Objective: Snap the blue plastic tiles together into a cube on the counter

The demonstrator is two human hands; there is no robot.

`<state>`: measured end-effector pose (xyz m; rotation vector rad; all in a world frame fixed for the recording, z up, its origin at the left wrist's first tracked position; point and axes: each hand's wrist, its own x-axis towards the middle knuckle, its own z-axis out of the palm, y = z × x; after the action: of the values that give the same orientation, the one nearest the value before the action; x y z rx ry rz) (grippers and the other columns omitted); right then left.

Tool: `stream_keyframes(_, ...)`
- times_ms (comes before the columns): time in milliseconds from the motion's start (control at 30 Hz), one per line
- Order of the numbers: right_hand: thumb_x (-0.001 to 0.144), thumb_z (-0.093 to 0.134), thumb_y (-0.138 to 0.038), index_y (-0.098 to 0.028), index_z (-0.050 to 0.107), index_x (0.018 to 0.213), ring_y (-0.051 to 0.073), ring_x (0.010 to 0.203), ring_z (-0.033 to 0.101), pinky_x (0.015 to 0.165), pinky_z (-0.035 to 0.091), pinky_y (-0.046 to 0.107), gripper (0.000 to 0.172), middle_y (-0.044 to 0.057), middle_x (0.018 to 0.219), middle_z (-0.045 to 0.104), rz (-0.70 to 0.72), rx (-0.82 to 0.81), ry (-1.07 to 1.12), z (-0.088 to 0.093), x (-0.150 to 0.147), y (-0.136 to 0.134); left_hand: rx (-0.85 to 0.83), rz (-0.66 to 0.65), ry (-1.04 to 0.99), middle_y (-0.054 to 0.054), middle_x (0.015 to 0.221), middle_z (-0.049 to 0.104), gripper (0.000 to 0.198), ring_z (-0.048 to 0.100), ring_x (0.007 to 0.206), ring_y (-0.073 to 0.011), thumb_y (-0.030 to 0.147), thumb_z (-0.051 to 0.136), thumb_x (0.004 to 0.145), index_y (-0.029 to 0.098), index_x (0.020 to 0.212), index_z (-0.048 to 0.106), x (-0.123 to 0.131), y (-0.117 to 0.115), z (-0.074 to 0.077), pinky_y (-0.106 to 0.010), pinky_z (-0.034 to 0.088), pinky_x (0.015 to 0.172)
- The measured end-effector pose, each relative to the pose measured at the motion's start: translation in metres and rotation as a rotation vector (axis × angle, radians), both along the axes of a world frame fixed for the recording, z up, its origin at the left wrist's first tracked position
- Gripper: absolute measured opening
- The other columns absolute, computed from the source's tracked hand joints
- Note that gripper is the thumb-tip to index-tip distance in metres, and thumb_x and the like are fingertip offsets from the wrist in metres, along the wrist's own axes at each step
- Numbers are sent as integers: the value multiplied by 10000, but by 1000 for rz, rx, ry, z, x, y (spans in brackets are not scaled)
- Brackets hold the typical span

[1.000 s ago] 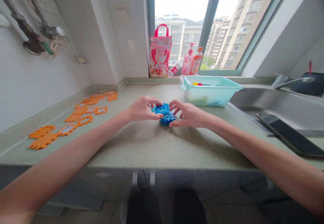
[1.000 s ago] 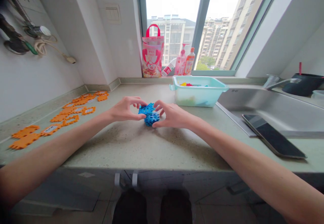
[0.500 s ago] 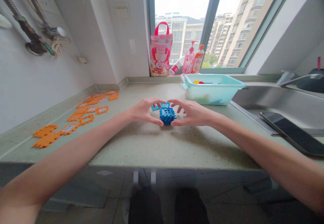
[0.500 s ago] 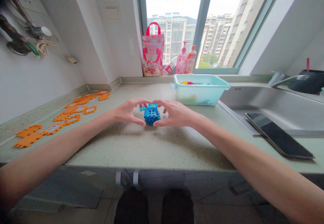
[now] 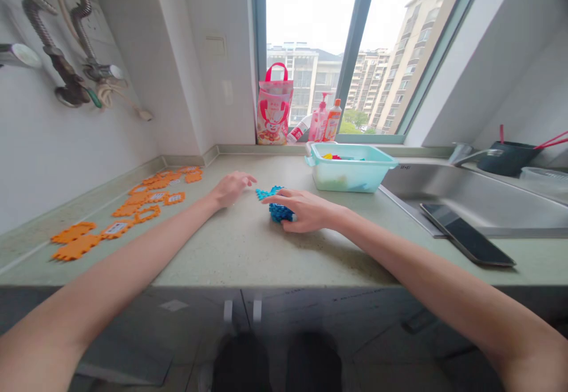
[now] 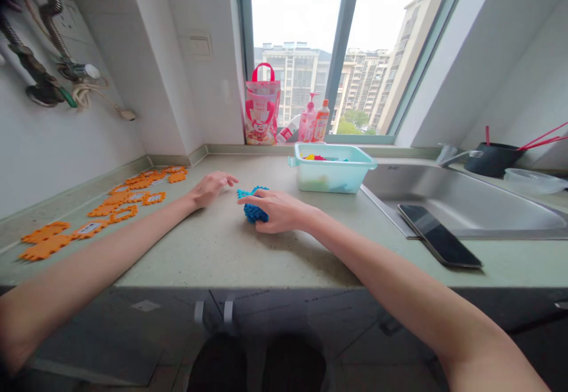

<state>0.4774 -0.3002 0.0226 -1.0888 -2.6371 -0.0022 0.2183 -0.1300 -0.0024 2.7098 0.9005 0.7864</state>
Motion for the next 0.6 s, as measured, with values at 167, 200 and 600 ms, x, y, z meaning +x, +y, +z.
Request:
stream_keyframes(167,823,718,-242,-274,583,1460,225,934,663,902,518,357,652,67,1119,657,-25,-17,30,-1,0,2,2,26,45,-96,1092,770,620,655,1072,-268,435,240,1007,173,1199,767,0,-1,1,-401,478,992)
stream_keyframes(200,819,724,-241,-277,594,1449,220,922,662,893,520,350,645,63,1117,659,-24,-23,36,-2,1,3,-2,29,46,-100,1097,772,618,657,1079,-271,433,241,1008,172,1196,769,0,-1,1,-403,477,999)
stream_keyframes(600,860,654,-251,-262,606,1423,271,1137,648,1023,521,409,566,110,1281,661,-329,525,226,56,104,13,-6,31,56,-109,1226,765,610,653,1156,-294,418,249,1008,177,1146,793,-2,7,0,-429,477,1056)
